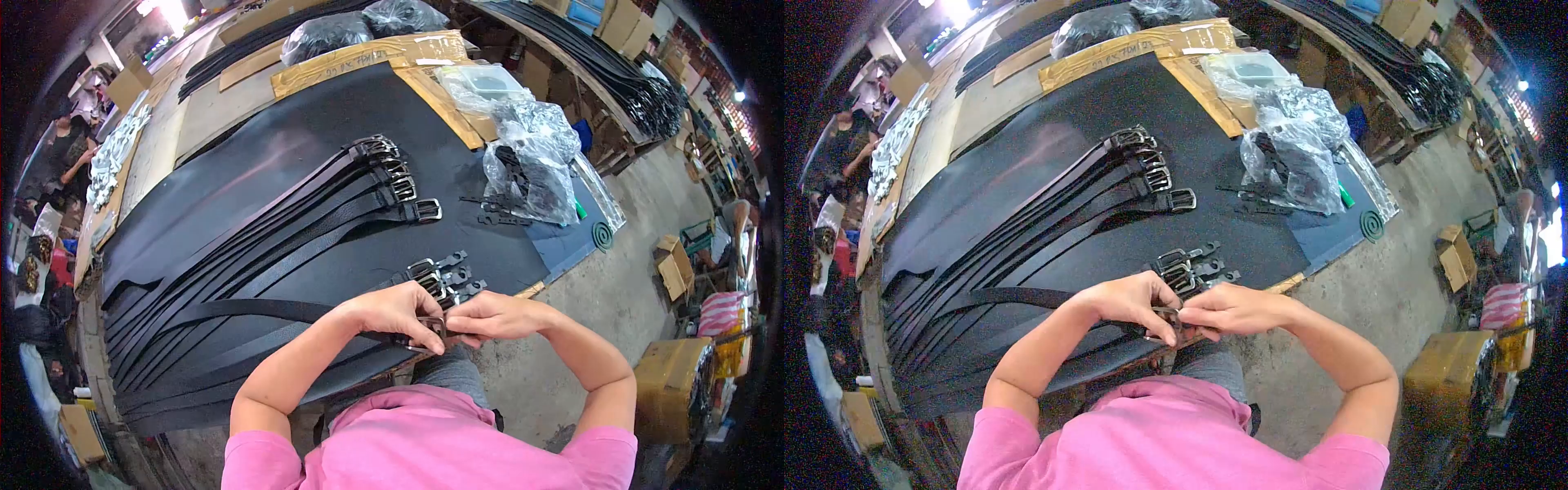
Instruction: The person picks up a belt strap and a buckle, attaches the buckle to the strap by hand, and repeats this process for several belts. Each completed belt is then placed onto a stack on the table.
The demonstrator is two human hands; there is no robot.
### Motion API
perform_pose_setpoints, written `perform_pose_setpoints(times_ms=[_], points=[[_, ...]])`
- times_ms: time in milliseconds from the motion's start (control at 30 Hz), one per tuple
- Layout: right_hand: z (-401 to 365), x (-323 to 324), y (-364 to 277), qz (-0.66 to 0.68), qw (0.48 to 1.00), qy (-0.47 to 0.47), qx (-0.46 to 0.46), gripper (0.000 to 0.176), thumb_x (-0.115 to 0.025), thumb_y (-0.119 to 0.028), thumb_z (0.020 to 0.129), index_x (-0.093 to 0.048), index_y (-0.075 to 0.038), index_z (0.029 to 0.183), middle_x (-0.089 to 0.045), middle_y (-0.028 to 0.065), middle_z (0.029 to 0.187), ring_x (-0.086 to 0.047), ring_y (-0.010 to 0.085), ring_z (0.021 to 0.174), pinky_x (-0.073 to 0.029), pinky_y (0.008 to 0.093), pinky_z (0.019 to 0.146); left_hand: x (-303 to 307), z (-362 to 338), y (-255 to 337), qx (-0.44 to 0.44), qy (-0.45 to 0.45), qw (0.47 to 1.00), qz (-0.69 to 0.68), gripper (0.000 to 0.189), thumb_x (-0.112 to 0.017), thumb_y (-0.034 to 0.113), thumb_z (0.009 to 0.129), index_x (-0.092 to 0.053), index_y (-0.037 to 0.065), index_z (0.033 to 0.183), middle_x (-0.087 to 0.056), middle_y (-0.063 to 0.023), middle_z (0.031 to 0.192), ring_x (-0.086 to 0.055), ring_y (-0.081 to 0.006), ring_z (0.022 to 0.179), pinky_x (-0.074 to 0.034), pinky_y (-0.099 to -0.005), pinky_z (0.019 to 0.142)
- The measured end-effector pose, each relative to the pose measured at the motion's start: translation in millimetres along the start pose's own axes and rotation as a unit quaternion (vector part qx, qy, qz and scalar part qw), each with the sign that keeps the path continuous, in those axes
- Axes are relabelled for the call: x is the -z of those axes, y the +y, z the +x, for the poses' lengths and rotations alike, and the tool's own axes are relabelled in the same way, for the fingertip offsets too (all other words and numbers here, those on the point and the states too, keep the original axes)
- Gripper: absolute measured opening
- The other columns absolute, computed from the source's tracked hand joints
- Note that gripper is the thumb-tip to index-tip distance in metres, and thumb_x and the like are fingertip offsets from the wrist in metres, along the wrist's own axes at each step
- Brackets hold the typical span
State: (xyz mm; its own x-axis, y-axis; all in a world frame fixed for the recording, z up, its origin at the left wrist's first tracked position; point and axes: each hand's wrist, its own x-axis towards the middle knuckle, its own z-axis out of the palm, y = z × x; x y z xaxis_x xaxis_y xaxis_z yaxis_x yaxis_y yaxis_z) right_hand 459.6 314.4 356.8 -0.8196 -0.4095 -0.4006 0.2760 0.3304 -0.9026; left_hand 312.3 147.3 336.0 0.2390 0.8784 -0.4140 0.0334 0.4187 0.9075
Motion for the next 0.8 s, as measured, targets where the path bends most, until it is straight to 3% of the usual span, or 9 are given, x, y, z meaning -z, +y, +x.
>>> perform_pose_setpoints(times_ms=[167,433,467,667,800], points=[[-17,1,-17,-0.085,0.996,-0.03,0.0,0.038,-0.05,-0.04,0.095,-0.057,-0.002,0.099,-0.058,0.0047,0.07,-0.054,0.0148,0.067,-0.044,0.0317,0.061,-10,6,-1,-0.039,0.022,0.999,0.028,0.03,-0.081,0.028,0.07,-0.068,0.001,0.073,-0.062,0.0001,0.064,-0.055,-0.0073,0.059,-0.043,-0.024,0.054],[-20,-3,-15,-0.111,0.994,0.003,-0.023,0.013,-0.049,-0.013,0.093,-0.055,-0.002,0.097,-0.063,0.0122,0.073,-0.063,0.023,0.069,-0.047,0.0341,0.061,-19,8,-1,-0.044,0.08,0.995,0.042,0.024,-0.076,0.025,0.071,-0.066,0.003,0.065,-0.06,-0.0003,0.058,-0.054,-0.0073,0.053,-0.043,-0.0254,0.05],[-21,-5,-18,-0.127,0.992,0.02,-0.003,0.012,-0.049,-0.01,0.091,-0.054,-0.001,0.098,-0.062,0.0145,0.074,-0.063,0.0267,0.068,-0.047,0.036,0.061,-20,6,3,-0.044,0.086,0.994,0.041,0.024,-0.076,0.024,0.071,-0.066,0.003,0.065,-0.06,-0.0001,0.058,-0.054,-0.0072,0.053,-0.042,-0.0253,0.05],[-19,-15,-29,-0.178,0.982,0.06,0.008,0.01,-0.052,-0.001,0.084,-0.052,0.001,0.094,-0.059,0.0138,0.07,-0.062,0.0291,0.067,-0.047,0.0373,0.061,-19,-11,7,-0.093,0.092,0.99,0.058,0.027,-0.074,0.028,0.071,-0.067,0.003,0.068,-0.057,-0.0007,0.054,-0.051,-0.0076,0.05,-0.039,-0.0269,0.048],[-16,-21,-35,-0.206,0.974,0.083,0.045,0.014,-0.053,0.004,0.078,-0.052,0.0,0.092,-0.058,0.015,0.07,-0.061,0.0333,0.068,-0.047,0.0382,0.061,-20,-16,-1,-0.167,0.099,0.978,0.073,0.027,-0.072,0.023,0.07,-0.063,0.001,0.059,-0.054,-0.0013,0.048,-0.048,-0.0069,0.046,-0.036,-0.0275,0.045]])
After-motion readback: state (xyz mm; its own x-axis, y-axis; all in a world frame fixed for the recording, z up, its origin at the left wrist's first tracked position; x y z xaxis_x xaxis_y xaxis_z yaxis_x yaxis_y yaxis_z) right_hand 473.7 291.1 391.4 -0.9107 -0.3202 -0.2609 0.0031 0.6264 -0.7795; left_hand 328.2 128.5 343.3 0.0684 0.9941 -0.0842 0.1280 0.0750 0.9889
